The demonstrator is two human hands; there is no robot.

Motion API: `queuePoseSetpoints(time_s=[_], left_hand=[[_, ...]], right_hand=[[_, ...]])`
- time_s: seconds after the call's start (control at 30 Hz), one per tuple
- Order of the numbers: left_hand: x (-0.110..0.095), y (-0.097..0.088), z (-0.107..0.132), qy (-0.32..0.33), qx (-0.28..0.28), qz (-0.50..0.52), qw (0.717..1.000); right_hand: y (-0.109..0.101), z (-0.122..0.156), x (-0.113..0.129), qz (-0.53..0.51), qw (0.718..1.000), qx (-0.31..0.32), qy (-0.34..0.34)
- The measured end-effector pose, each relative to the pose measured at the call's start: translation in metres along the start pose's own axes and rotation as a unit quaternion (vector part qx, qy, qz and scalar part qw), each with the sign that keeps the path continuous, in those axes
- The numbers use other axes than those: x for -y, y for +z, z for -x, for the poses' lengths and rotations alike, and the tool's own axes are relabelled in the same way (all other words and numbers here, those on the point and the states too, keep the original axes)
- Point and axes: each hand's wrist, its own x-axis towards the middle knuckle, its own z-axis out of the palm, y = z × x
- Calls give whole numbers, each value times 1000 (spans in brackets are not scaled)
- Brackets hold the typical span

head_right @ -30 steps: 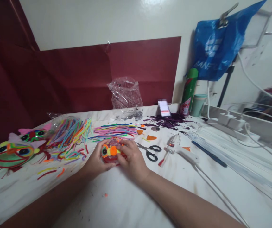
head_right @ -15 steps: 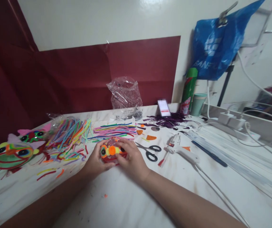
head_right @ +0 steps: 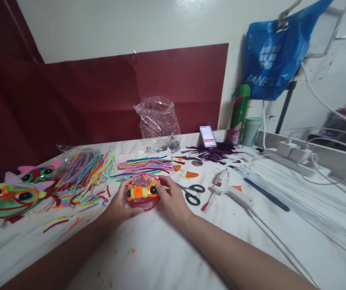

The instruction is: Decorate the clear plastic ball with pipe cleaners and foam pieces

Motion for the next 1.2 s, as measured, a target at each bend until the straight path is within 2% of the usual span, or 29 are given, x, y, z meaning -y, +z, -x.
queuePoseSetpoints(time_s=[0.23, 0.37, 0.57, 0.77, 0.93, 1.1, 1.2], left_hand=[[1, 2, 1, 23, -12, -52, 998], [3, 4, 3, 69, -34, -134, 988], [1, 11, 4, 108, -66, -220, 967], [2, 11, 3, 96, -80, -190, 974], [1, 8, 2, 85, -75, -175, 978], [-1, 8, 2, 77, -67, -186, 977], [1, 8, 3, 76, -58, -193, 976]], right_hand=[[3, 5, 0, 9, 998, 48, -24], [7, 7, -2, 42, 997, 38, -49], [9, 8, -5, 59, 997, 29, -44], [6, 4, -3, 0, 997, 69, -28], [3, 3, 0, 17, 998, 58, -2], [3, 3, 3, 71, 994, 31, -81], [4, 4, 5, 89, 991, 34, -95]])
